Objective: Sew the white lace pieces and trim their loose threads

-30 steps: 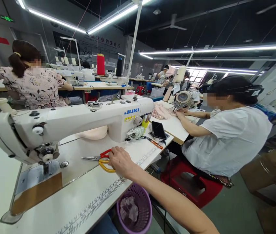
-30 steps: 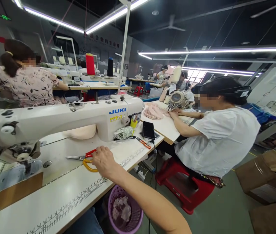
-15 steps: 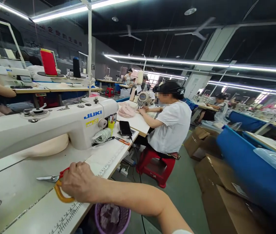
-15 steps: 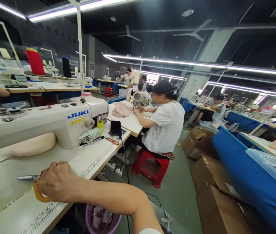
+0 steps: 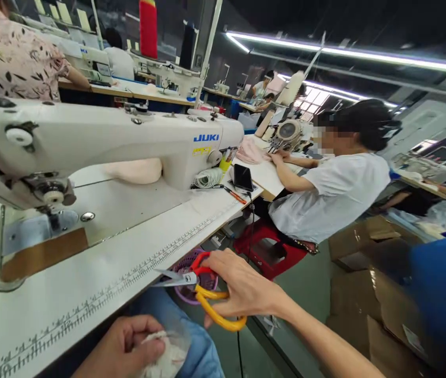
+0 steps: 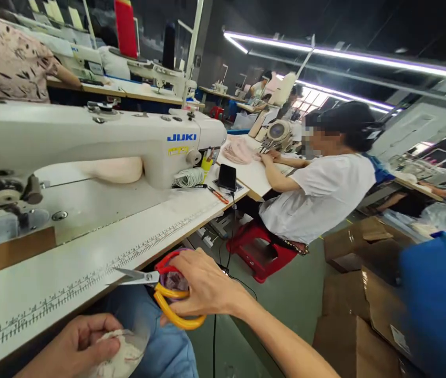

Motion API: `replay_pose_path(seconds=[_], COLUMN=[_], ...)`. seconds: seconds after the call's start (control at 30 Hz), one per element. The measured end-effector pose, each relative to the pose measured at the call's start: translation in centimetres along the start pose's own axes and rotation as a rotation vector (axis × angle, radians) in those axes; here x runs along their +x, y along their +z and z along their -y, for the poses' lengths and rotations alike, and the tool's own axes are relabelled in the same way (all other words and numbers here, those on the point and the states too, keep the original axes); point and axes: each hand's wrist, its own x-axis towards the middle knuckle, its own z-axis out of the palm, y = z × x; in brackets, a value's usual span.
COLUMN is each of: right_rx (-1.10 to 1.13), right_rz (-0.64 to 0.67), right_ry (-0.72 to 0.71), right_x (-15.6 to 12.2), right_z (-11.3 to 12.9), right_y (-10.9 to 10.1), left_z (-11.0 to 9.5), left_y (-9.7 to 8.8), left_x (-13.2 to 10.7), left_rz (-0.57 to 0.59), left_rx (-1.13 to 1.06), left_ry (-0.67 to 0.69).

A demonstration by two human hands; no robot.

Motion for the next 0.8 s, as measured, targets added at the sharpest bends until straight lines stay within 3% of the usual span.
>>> replay_pose_path(seconds=[0.13, 0.3, 0.53, 0.8], right_rx=[0.200, 0.249, 0.208, 0.228], right_rz=[0.200, 0.348, 0.379, 0.429], right_ry=[0.010, 0.013, -0.009, -0.001], right_x=[-3.0, -4.5, -5.5, -4.8], right_z=[-0.9, -1.6, -2.1, -1.0], right_y=[1.8, 3.1, 3.7, 3.6], left_z=[0.2, -0.1, 0.6, 0.8], left_y=[0.9, 1.8, 1.9, 1.8], left_x=[0.3, 0.2, -0.2, -1.0], left_rz=[0.026, 0.031, -0.005, -0.038], left_rx=[-0.056, 0.014, 0.099, 0.157], left_ry=[-0.001, -0.023, -0.068, -0.078])
